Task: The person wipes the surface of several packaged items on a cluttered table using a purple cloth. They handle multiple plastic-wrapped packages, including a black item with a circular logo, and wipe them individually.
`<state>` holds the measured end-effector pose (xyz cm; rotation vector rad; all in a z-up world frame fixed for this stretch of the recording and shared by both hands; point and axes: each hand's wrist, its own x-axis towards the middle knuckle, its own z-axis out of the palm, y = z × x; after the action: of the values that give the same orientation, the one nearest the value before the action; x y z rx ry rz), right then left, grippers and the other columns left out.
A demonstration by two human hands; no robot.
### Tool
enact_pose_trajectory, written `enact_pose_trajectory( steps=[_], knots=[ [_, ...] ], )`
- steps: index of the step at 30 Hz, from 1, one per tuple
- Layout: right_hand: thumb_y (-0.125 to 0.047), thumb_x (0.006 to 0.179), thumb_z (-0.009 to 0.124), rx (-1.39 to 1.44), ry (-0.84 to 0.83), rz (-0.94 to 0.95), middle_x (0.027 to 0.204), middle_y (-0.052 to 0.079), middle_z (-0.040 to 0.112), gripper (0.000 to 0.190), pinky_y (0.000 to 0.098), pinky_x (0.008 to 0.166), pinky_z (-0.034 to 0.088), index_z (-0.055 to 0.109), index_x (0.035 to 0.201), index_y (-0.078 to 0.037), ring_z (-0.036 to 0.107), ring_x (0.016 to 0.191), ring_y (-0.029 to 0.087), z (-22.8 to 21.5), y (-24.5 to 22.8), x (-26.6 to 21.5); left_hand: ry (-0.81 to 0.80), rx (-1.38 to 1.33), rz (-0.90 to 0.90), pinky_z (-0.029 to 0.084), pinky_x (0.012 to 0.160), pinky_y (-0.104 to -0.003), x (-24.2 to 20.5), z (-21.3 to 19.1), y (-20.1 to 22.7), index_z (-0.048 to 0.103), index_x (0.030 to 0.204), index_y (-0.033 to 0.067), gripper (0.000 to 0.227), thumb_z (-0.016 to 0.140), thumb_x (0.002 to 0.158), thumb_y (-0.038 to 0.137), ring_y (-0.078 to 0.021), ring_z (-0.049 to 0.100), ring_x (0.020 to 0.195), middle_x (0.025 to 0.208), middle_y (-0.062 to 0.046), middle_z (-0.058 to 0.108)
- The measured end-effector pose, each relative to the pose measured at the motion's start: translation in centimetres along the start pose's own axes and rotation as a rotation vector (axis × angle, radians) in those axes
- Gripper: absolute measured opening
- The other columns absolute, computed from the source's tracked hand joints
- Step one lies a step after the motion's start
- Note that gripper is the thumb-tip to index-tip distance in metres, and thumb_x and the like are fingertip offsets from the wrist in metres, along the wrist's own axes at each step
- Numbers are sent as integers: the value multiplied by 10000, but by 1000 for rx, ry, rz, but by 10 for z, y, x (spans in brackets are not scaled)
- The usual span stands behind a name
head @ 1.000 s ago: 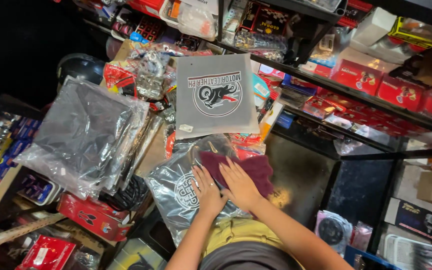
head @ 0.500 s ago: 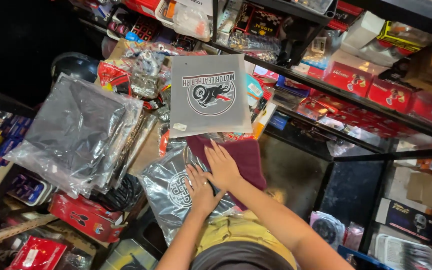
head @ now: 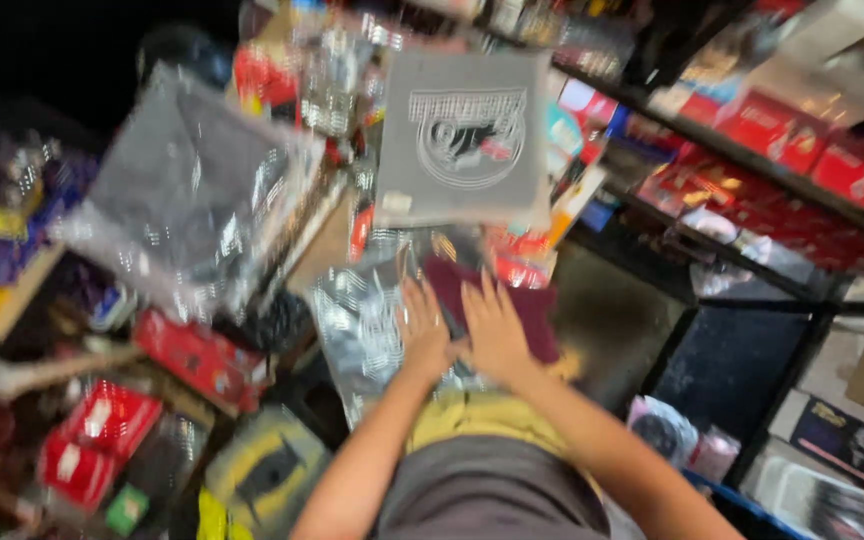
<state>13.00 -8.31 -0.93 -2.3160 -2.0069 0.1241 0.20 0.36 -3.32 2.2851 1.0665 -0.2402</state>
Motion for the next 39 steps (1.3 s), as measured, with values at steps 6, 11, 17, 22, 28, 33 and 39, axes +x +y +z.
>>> enact_pose_trajectory(
  steps=[6,11,17,22,28,33,39],
  knots=[
    [-477,829,630,85,-32,57,1654,53,368,912,614,1181,290,342,1609,-103,325,1458,496,-15,8,-35,-37,-36,-4,-20,1227,-648,-10,-27,14,-24,1620,-22,1283,830,782,441,-466,-165,1552,1644,-360,-163],
    [-606,882,500,37,-251,85,1685,-51,291,883,713,1147,154,278,1633,-199,167,1515,510,-37,12,-93,-73,-38,6,-70,1219,-645,-12,-25,11,-73,1609,-25,1298,802,801,492,-466,-236,1531,1623,-358,-236],
    [-603,860,595,22,-206,130,1690,27,283,929,766,1148,119,315,1602,-119,67,1565,461,-32,5,-25,-98,-103,-2,-102,1224,-635,-12,-33,12,-33,1615,-23,1266,812,801,452,-445,-252,1530,1622,-338,-258],
    [-611,842,654,8,-4,174,1615,116,424,914,768,1121,209,450,1522,-35,176,1540,470,-29,-4,33,-111,-112,2,-90,1221,-641,-3,-25,10,-44,1625,-3,1263,820,797,401,-450,-225,1532,1630,-330,-254],
    [-664,925,482,51,-13,233,1630,75,383,869,762,1124,179,394,1556,-73,148,1545,449,-22,-13,17,-70,21,-4,-116,1209,-632,-5,-18,9,-55,1613,-17,1304,797,767,493,-461,-243,1523,1630,-347,-230],
    [-718,891,493,11,-73,213,1629,18,349,908,733,1088,218,342,1572,-137,232,1486,466,-2,-20,-46,-42,-31,-8,-87,1217,-615,-8,-17,8,-92,1612,-18,1357,846,730,411,-457,-226,1531,1639,-338,-228],
    [-765,816,525,-83,-158,226,1625,84,363,1027,665,1119,221,400,1537,-44,313,1414,459,-6,-19,15,52,-65,-16,-90,1239,-570,1,3,-3,-23,1626,6,1022,601,862,272,-399,-172,1556,1678,-277,-169]
  ],
)
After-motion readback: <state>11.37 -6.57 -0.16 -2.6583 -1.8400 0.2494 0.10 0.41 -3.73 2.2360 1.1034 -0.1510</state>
